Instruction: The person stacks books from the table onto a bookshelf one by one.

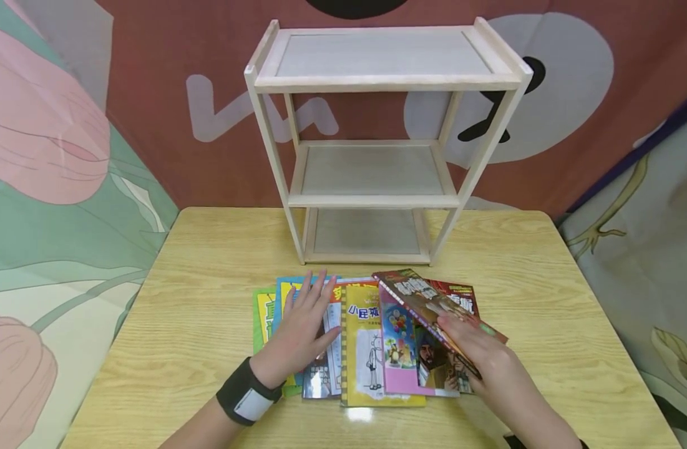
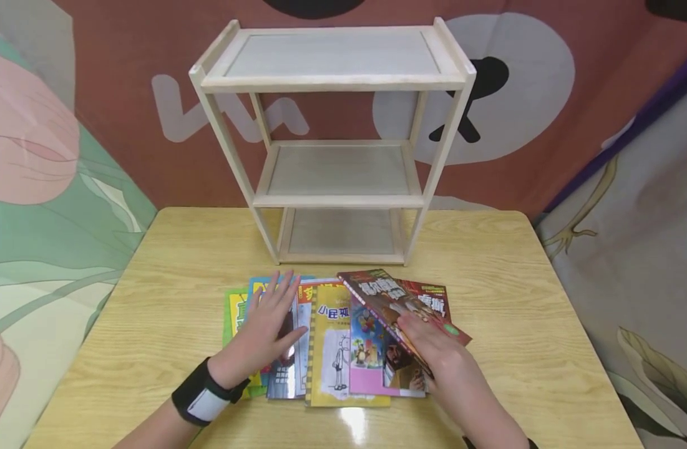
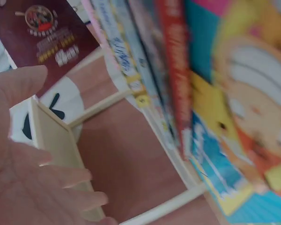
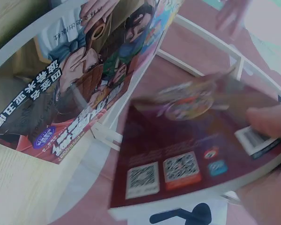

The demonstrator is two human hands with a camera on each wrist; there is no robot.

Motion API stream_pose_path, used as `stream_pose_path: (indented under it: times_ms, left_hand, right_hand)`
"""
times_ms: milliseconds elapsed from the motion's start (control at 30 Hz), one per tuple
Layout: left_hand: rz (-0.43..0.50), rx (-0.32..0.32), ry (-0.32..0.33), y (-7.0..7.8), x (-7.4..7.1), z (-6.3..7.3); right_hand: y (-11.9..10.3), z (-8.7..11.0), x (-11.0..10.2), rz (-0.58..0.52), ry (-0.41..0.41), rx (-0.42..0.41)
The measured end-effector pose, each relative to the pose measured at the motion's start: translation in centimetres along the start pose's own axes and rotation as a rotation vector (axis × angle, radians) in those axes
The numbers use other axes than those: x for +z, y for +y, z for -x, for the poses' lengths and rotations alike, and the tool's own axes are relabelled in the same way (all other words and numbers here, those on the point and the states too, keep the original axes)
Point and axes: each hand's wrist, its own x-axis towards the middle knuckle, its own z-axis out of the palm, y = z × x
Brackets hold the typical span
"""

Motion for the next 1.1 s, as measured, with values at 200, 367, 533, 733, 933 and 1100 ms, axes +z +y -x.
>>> stream_pose_path:
  times_ms: [200,367,533,733,933,1100]
  left_hand:
    - [-0.061,0.169,0.043,1.8,-1.1,-0.8]
    - [-0.175,0.272,0.011,3.0,-1.6,-1.4]
    - [-0.223,0.352,-0.058,3.9,-1.5,-1.4]
    - [-0.194,0.362,-0.107,4.1,-1.7,-1.0]
    - [-0.148,0.355,-0.113,4.0,-1.8,-0.8]
    - [-0.092,0.342,-0.083,3.9,-1.9,-0.8]
  right_hand:
    - [0.1,-0.4,0.4,-0.131,-0.034,-0.238]
    - [-0.4,-1.6,0.7,-0.149,0.009,-0.404]
    - [-1.1,-2.5,0.4,-0.159,0.02,-0.455]
    - [-1.4,-3.1,0.4,-0.19,-0.002,-0.5]
    - [-1.3,-3.1,0.1,-0.208,-0.081,-0.479]
    - [-1.3,-3.2,-0.6,-0.216,-0.163,-0.343]
